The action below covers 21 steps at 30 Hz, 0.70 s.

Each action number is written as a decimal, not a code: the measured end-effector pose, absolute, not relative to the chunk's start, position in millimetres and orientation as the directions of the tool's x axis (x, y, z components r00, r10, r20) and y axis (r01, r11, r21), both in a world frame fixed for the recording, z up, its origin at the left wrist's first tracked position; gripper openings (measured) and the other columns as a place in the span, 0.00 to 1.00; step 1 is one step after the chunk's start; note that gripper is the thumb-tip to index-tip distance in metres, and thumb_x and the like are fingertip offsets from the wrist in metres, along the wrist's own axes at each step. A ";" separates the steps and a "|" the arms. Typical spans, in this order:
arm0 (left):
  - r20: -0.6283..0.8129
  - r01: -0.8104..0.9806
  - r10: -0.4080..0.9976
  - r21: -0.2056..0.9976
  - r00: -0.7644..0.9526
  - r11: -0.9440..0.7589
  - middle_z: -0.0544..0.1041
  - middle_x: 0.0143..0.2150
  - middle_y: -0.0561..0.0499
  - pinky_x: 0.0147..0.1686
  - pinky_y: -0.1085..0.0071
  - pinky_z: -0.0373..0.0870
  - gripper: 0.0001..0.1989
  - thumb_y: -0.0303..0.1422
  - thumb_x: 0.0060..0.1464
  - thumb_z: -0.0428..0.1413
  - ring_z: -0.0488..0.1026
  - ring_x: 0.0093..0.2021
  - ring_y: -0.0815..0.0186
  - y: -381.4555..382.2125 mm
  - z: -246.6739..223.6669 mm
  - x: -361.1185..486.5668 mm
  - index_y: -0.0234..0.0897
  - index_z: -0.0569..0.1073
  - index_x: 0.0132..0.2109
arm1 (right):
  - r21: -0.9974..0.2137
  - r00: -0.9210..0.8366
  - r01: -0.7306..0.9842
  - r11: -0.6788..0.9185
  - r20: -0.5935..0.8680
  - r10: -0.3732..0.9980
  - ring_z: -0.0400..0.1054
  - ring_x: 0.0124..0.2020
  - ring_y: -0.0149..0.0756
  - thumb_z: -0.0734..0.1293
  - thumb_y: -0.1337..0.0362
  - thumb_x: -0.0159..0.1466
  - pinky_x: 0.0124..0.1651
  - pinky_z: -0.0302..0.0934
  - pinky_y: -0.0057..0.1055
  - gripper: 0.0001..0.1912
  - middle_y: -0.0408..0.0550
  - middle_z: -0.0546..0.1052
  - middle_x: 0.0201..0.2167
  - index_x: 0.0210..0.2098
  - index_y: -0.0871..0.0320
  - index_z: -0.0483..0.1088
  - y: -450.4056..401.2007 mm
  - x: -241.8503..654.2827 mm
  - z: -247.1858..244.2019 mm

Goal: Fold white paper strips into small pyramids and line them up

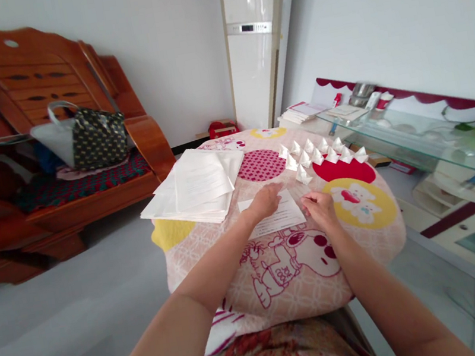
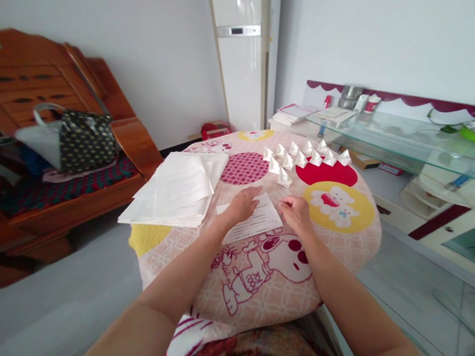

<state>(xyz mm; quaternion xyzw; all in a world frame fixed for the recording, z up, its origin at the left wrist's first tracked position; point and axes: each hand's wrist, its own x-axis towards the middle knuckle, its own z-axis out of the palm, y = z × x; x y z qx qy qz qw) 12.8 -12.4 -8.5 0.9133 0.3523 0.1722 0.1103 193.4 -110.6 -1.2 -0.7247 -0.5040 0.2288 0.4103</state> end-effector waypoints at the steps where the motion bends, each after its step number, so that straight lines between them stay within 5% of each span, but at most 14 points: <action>1: 0.240 0.610 0.689 0.330 0.684 -0.721 0.71 0.67 0.41 0.67 0.58 0.65 0.27 0.27 0.64 0.48 0.69 0.66 0.58 -12.5 -11.5 14.1 0.35 0.64 0.69 | -0.790 0.363 0.596 -0.146 0.102 0.926 0.71 0.25 0.37 0.64 0.60 0.60 0.30 0.64 0.29 0.12 0.48 0.78 0.24 0.28 0.59 0.76 -110.8 192.2 -1.5; 6: 0.223 0.617 0.717 0.383 0.660 -0.687 0.70 0.68 0.39 0.69 0.59 0.62 0.29 0.28 0.64 0.48 0.68 0.67 0.58 -16.2 -19.3 12.2 0.30 0.61 0.70 | -0.614 0.288 0.778 -0.134 0.158 0.945 0.75 0.35 0.42 0.68 0.61 0.58 0.40 0.63 0.32 0.09 0.51 0.82 0.30 0.30 0.58 0.80 -111.5 184.3 1.2; 14: 0.295 0.553 0.721 0.483 0.627 -0.679 0.73 0.66 0.40 0.68 0.57 0.65 0.29 0.28 0.61 0.52 0.70 0.65 0.55 -18.6 -13.3 12.4 0.34 0.64 0.69 | -0.735 0.313 0.673 -0.085 0.179 0.933 0.73 0.29 0.39 0.68 0.64 0.52 0.34 0.61 0.31 0.06 0.46 0.81 0.24 0.25 0.56 0.78 -111.2 185.4 0.5; 17: 0.365 0.515 0.747 0.554 0.555 -0.654 0.79 0.58 0.41 0.62 0.59 0.70 0.23 0.28 0.57 0.56 0.75 0.58 0.55 -17.6 -5.3 8.8 0.35 0.74 0.60 | -0.807 0.319 0.589 0.032 0.269 0.909 0.73 0.28 0.41 0.68 0.61 0.51 0.33 0.63 0.33 0.06 0.46 0.80 0.23 0.24 0.56 0.77 -110.8 184.6 -1.6; 21: 0.367 0.444 0.789 0.674 0.492 -0.590 0.80 0.36 0.49 0.43 0.66 0.71 0.04 0.30 0.56 0.58 0.76 0.37 0.62 -14.3 8.0 -5.1 0.35 0.78 0.37 | -0.920 0.298 0.357 0.160 0.275 0.914 0.76 0.33 0.45 0.70 0.52 0.55 0.38 0.68 0.36 0.14 0.50 0.82 0.28 0.30 0.57 0.79 -111.0 182.8 -0.8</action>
